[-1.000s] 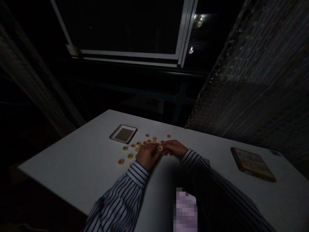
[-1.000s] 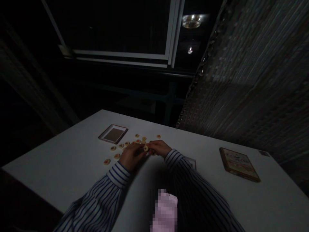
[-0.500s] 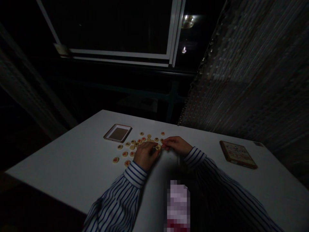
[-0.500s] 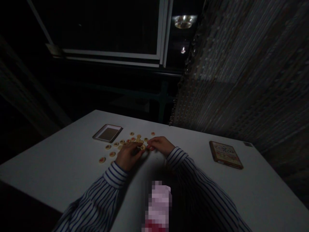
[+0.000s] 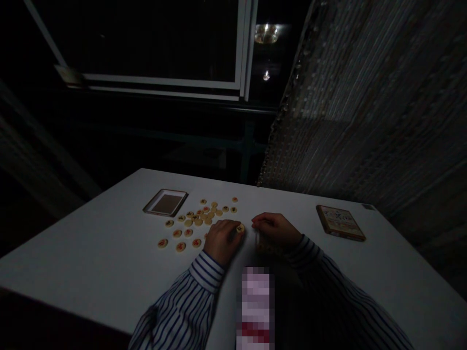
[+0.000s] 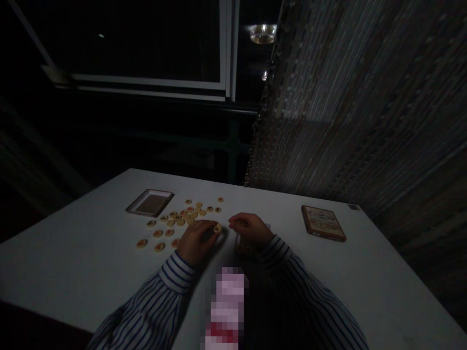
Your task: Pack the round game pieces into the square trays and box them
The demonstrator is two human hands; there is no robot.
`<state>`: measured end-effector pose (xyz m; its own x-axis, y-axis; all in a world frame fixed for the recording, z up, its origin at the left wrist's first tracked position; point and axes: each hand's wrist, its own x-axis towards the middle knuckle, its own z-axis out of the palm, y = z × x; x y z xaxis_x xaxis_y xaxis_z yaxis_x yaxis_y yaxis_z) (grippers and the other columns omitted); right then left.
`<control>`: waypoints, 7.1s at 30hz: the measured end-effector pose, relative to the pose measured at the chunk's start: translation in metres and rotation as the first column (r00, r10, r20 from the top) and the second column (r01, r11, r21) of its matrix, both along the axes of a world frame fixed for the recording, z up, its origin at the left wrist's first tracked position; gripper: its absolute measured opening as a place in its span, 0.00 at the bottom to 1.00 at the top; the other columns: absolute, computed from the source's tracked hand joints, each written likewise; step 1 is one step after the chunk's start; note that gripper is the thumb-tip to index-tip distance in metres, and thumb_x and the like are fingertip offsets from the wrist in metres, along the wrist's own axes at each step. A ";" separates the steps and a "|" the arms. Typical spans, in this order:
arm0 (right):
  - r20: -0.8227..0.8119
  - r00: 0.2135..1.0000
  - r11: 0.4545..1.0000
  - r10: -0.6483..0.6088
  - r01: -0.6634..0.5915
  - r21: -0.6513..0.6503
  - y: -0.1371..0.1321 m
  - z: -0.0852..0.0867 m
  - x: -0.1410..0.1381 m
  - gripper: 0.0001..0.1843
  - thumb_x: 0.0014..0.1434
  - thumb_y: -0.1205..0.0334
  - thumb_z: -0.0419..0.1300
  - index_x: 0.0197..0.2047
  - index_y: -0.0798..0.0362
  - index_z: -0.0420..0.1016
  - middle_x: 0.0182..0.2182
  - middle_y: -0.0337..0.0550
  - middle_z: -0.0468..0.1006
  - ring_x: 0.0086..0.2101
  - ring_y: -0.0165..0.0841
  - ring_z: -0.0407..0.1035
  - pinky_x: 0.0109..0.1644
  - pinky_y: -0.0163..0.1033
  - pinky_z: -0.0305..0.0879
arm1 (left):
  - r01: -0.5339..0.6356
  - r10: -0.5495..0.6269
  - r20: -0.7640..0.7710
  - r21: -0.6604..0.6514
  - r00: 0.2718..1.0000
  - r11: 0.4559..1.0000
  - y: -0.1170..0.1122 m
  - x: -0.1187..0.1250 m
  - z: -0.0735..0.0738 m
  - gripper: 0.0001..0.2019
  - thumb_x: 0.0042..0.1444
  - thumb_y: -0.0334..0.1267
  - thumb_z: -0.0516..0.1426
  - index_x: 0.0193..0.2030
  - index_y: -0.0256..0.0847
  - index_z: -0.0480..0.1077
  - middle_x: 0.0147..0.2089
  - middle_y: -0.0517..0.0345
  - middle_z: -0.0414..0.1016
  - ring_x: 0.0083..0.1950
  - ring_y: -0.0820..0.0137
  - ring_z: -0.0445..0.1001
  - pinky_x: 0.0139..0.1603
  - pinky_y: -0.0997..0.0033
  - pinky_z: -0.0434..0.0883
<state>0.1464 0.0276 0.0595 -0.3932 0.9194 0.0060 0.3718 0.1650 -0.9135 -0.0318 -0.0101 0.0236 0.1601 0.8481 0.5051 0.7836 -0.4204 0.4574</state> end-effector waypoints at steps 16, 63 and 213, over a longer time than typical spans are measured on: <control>0.009 0.999 0.997 -0.042 0.041 0.063 0.010 -0.035 0.023 0.15 0.45 0.54 0.58 0.34 0.55 0.69 0.28 0.43 0.76 0.30 0.32 0.70 0.34 0.36 0.65 | 0.062 -0.062 0.035 0.015 0.997 0.998 0.009 0.036 -0.006 0.10 0.51 0.36 0.52 0.40 0.40 0.68 0.39 0.54 0.71 0.42 0.67 0.67 0.44 0.63 0.64; 0.061 0.998 0.962 0.017 -0.033 0.272 0.001 -0.034 0.016 0.10 0.50 0.57 0.56 0.31 0.56 0.70 0.25 0.42 0.75 0.26 0.29 0.68 0.29 0.33 0.64 | 0.298 0.123 0.821 -0.336 0.557 0.894 0.011 0.047 -0.026 0.11 0.43 0.38 0.58 0.35 0.39 0.74 0.36 0.55 0.76 0.40 0.68 0.72 0.46 0.68 0.67; 0.883 0.457 0.887 -0.106 -0.359 0.292 0.008 -0.013 0.034 0.16 0.56 0.58 0.46 0.43 0.50 0.68 0.39 0.47 0.73 0.39 0.37 0.66 0.39 0.40 0.57 | 0.063 -0.030 0.147 -0.229 0.989 0.971 0.009 0.041 -0.043 0.10 0.49 0.34 0.52 0.37 0.39 0.72 0.35 0.56 0.75 0.38 0.69 0.71 0.41 0.68 0.68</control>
